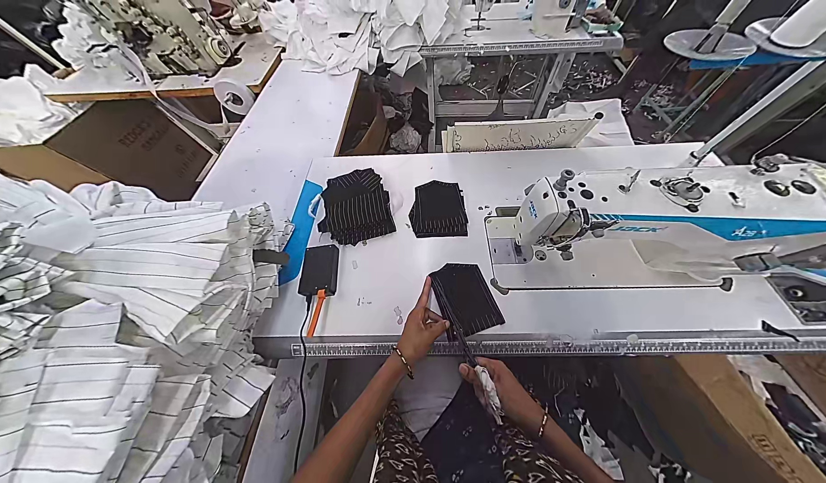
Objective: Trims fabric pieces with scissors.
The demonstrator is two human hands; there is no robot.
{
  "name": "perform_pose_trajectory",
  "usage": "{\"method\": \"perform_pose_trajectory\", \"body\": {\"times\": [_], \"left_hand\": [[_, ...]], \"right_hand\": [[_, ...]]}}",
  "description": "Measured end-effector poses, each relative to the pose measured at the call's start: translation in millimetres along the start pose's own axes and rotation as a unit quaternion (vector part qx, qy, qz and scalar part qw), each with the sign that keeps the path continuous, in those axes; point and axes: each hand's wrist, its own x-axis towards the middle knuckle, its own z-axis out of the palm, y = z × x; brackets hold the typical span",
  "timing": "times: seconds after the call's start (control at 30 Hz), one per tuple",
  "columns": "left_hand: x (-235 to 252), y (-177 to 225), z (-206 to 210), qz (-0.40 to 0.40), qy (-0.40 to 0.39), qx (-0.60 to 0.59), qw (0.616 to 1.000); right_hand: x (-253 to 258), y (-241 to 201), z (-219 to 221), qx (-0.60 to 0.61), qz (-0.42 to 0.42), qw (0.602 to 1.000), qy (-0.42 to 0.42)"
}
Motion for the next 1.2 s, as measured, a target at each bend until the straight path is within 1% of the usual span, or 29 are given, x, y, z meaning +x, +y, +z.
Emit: {"method": "perform_pose_trajectory", "body": {"times": [0.13,0.33,0.47,0.57,0.67,0.73,0.8,0.87,0.9,0.93,1.03,1.1,1.13,1.2], "left_hand": [[-3.1,0.1,3.6,-0.011,-0.027,0.004,1.000],[-4.9,3.7,4.2,-0.021,-0.026,0.031,0.999],[-6.0,9.1,3.6,-0.024,-0.050,0.059,0.997],[-7.0,8.4,2.8,-0.025,-0.062,0.074,0.995],[-6.0,5.7,0.9,-0.020,-0.058,0.078,0.995],[-5.8,6.0,0.0,-0.026,-0.071,0.084,0.994],[-4.3,12.0,-1.4,-0.049,-0.092,0.116,0.988],[-2.5,25.7,-2.8,-0.064,-0.111,0.154,0.980],[-2.6,34.4,-2.8,-0.049,-0.113,0.179,0.976],[-3.3,45.5,-2.5,-0.015,-0.114,0.218,0.969],[-1.3,87.7,-1.9,0.120,-0.106,0.364,0.917],[12.3,106.5,-6.8,0.188,-0.087,0.368,0.906],[23.3,114.4,-11.4,0.203,-0.081,0.348,0.912],[49.0,128.1,-23.6,0.209,-0.074,0.278,0.935]], "right_hand": [[5.9,-3.4,-1.3,-0.015,0.004,1.000,0.014],[7.0,4.6,-1.7,-0.003,-0.023,0.999,0.028],[10.7,-5.3,-4.7,0.009,-0.022,0.999,0.027],[16.0,-13.3,-11.7,-0.026,-0.009,0.999,0.029],[17.8,-11.7,-15.6,-0.023,-0.017,0.999,0.042],[14.8,-8.4,-16.2,-0.012,-0.023,0.998,0.049],[11.9,-4.7,-16.2,0.002,-0.050,0.996,0.078],[12.1,0.6,-18.4,-0.001,-0.101,0.985,0.143],[13.0,2.7,-21.7,-0.014,-0.125,0.975,0.182],[14.3,4.0,-25.5,-0.029,-0.154,0.962,0.224],[21.2,8.3,-41.7,-0.069,-0.248,0.908,0.331],[26.2,11.6,-52.1,-0.093,-0.283,0.880,0.370],[28.0,11.3,-55.7,-0.105,-0.295,0.870,0.380],[30.4,11.8,-57.1,-0.125,-0.317,0.855,0.390]]}}
